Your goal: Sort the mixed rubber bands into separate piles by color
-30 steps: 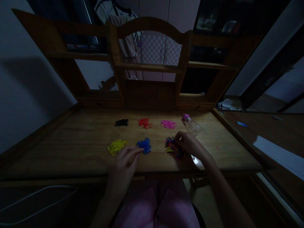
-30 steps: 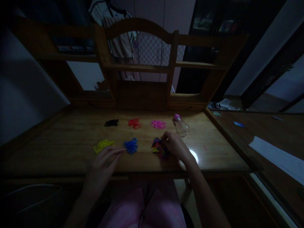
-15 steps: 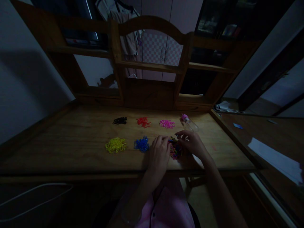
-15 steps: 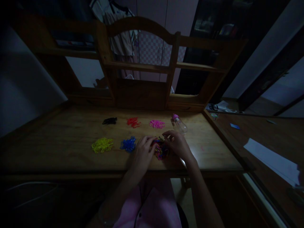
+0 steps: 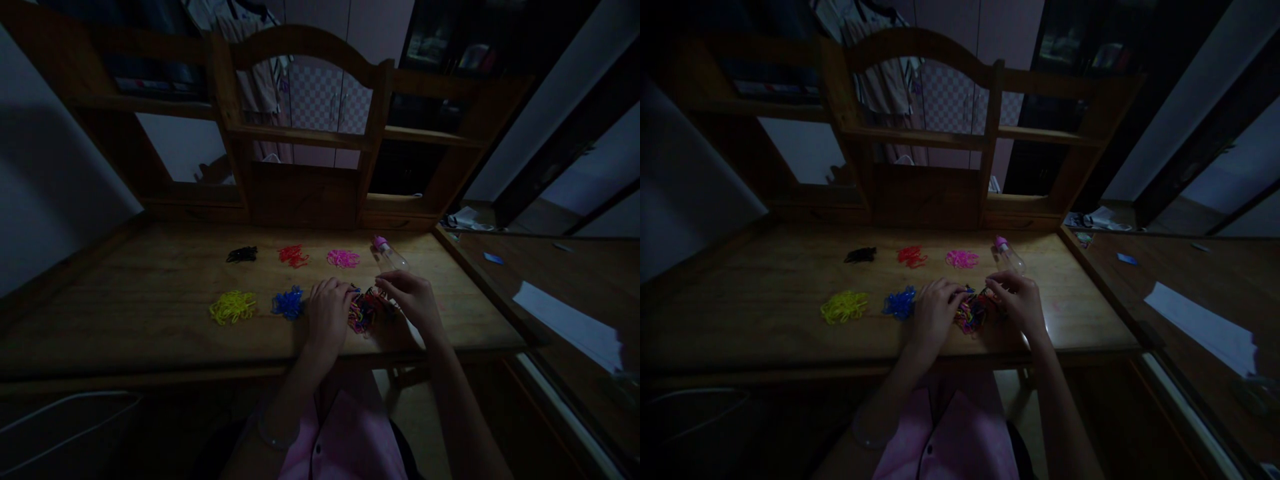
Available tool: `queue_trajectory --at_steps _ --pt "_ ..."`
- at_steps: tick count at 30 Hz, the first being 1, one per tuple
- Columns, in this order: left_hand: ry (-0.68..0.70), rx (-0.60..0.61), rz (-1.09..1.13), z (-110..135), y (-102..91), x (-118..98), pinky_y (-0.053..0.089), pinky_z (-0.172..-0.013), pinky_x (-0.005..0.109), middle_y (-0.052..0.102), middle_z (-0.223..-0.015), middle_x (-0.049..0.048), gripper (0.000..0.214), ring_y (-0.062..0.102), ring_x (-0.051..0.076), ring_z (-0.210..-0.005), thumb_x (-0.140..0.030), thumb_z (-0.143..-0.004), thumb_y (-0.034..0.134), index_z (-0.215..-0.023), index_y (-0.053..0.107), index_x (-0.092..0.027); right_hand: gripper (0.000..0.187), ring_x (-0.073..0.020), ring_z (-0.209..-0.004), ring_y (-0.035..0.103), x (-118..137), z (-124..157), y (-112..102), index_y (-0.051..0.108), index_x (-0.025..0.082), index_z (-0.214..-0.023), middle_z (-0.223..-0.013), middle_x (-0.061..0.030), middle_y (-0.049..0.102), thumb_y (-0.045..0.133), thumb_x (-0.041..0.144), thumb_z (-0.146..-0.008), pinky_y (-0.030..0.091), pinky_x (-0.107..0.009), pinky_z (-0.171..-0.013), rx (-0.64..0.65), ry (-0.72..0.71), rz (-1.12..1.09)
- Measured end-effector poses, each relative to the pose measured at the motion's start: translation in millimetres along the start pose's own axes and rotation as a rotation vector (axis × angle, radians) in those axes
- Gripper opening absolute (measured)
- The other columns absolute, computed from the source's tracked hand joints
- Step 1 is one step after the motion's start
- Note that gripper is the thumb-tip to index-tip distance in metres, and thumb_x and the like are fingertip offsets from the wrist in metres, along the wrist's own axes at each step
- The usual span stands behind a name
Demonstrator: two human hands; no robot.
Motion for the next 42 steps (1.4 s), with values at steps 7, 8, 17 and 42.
queue_trajectory --at_steps 7,8,17,42 --pt "-0.075 -0.027 0.211 -4 1.1 7 0.045 -0.08 0.031 0.065 -0.093 0.0047 0.012 0.061 0.019 -0.089 -0.029 -0.088 0.062 -0.088 0.072 -0.02 0.035 -0.0176 -0.065 0.064 1 4 -6 0.074 0.015 -0.092 -0.083 -0.0089 0.074 0.066 0.047 -0.082 0.052 -0.028 -0.059 -0.009 0.046 -0.066" --pt "-0.089 -0.028 0.26 -5 1.1 8 0.046 -0.08 0.03 0.065 -0.093 0.0043 0.012 0.061 0.018 -0.089 -0.029 -0.088 0.062 -0.087 0.072 -0.021 0.034 -0.0177 -0.066 0.065 3 4 -5 0.075 0.016 -0.093 -0.085 -0.0088 0.074 0.066 0.046 -0.082 0.053 -0.029 -0.061 0.005 0.043 -0.07" --pt "-0.124 -0.007 0.544 -3 -6.4 3 0.05 -0.08 0.028 0.067 -0.094 0.0033 0.007 0.065 0.016 -0.087 -0.02 -0.085 0.063 -0.086 0.07 -0.02 0.023 -0.0223 -0.096 0.069 36 13 19 0.076 0.022 -0.1 -0.103 -0.0071 0.074 0.068 0.034 -0.083 0.055 -0.035 -0.085 0.177 -0.036 -0.206" --pt "-0.124 -0.177 -0.112 52 -82.2 105 0.046 -0.091 0.039 0.063 -0.104 0.0067 0.019 0.058 0.025 -0.098 -0.035 -0.088 0.058 -0.1 0.067 -0.023 0.02 -0.0176 -0.085 0.064 81 12 129 0.073 0.022 -0.098 -0.095 -0.0057 0.069 0.055 0.027 -0.094 0.047 -0.028 -0.078 0.316 -0.314 0.029"
Point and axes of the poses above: each hand's wrist, its own z-axis away from the middle knuckle, its own y-axis out of the palm, x = y × z, the point moved 6 cm from there along -z, towards the middle knuckle
